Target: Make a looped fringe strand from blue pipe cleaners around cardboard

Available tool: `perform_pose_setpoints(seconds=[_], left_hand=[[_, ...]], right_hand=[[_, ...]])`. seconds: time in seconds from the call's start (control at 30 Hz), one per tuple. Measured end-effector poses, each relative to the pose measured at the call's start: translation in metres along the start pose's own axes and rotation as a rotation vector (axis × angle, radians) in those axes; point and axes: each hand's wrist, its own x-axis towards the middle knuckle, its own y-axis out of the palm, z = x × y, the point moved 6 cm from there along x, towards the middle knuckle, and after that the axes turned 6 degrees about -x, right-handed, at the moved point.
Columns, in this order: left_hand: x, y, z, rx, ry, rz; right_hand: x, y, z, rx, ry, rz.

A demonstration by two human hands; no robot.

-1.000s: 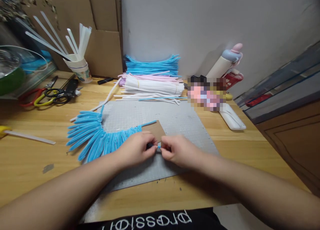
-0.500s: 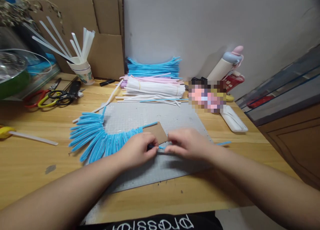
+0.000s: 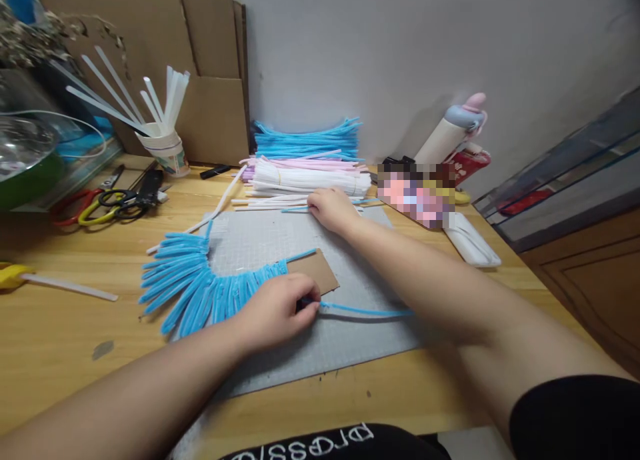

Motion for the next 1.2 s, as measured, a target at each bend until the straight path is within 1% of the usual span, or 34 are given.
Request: perform_pose_setpoints(seconds=[0.03,0.07,0.1,0.13,0.2,0.23,0.27,0.3,0.33,0.37,0.4,0.43,0.5,0.53,0.57,0.6,0.63,0.67,0.7,0.77,0.83,0.9,0.97,1.03,1.07,1.13,1.2], left_hand=[[0.000,0.000,0.000,0.000,0.000,-0.004],[-0.001,0.000,0.000,0.000,-0.001,-0.008],[-0.001,0.000,0.000,-0.001,-0.001,-0.010],[-0.001,0.001,0.000,-0.002,0.000,-0.013],[-0.001,0.001,0.001,-0.003,0.001,-0.021],[-0.001,0.001,0.001,-0.004,0.001,-0.025],[-0.001,0.001,0.001,-0.006,0.000,-0.029],[-0.001,0.001,0.002,-0.006,-0.004,-0.035],[0.000,0.001,0.002,-0.006,-0.009,-0.041],[0.000,0.000,0.002,-0.005,-0.015,-0.049],[0.000,0.000,0.003,-0.004,-0.023,-0.057],[0.000,-0.001,0.003,-0.003,-0.031,-0.065],[0.001,-0.001,0.004,-0.006,-0.049,-0.072],[0.001,-0.002,0.005,-0.011,-0.058,-0.073],[0.001,-0.002,0.005,-0.017,-0.065,-0.075],[0.001,-0.001,0.006,-0.021,-0.071,-0.075],[0.001,-0.001,0.006,-0.024,-0.074,-0.075],[0.001,-0.001,0.006,-0.025,-0.074,-0.074],[0.001,-0.001,0.006,-0.024,-0.070,-0.072],[0.001,0.000,0.005,-0.018,-0.056,-0.063],[0.000,0.000,0.004,-0.013,-0.044,-0.059],[0.000,-0.001,0.003,-0.010,-0.041,-0.058],[0.000,-0.001,0.003,-0.008,-0.042,-0.060],[0.001,-0.002,0.003,-0.009,-0.048,-0.062],[0.001,-0.002,0.003,-0.010,-0.052,-0.064],[0.001,-0.002,0.003,-0.014,-0.059,-0.068],[0.001,-0.002,0.003,-0.015,-0.061,-0.069]], right_hand=[[-0.002,-0.006,0.002,0.000,-0.006,-0.008],[-0.005,-0.016,0.004,0.009,-0.007,-0.033],[-0.012,-0.030,0.006,0.023,-0.003,-0.068],[-0.021,-0.048,0.009,0.040,0.006,-0.106],[-0.051,-0.098,0.016,0.173,0.030,-0.275],[-0.070,-0.122,0.019,0.230,0.080,-0.298],[-0.090,-0.140,0.021,0.305,0.155,-0.241],[-0.112,-0.153,0.024,0.411,0.223,-0.128],[-0.135,-0.157,0.030,0.540,0.266,0.050],[-0.160,-0.158,0.037,0.690,0.302,0.212],[-0.184,-0.151,0.043,0.819,0.352,0.394],[-0.208,-0.140,0.050,0.934,0.391,0.574],[-0.239,-0.114,0.053,1.099,0.507,0.695],[-0.248,-0.098,0.053,1.188,0.555,0.715],[-0.252,-0.083,0.051,1.310,0.591,0.686],[-0.251,-0.071,0.044,1.408,0.663,0.568],[-0.248,-0.062,0.035,1.483,0.741,0.415],[-0.244,-0.057,0.026,1.550,0.794,0.278],[-0.240,-0.055,0.018,1.598,0.835,0.171],[-0.230,-0.058,0.004,1.670,0.880,0.024],[-0.221,-0.066,-0.007,1.721,0.888,-0.074],[-0.213,-0.072,-0.014,1.753,0.880,-0.127],[-0.209,-0.071,-0.016,1.769,0.891,-0.118],[-0.208,-0.065,-0.012,1.810,0.908,-0.042],[-0.209,-0.061,-0.007,1.842,0.895,0.015],[-0.211,-0.056,0.010,1.897,0.810,0.216],[-0.216,-0.051,0.027,1.881,0.732,0.426]])
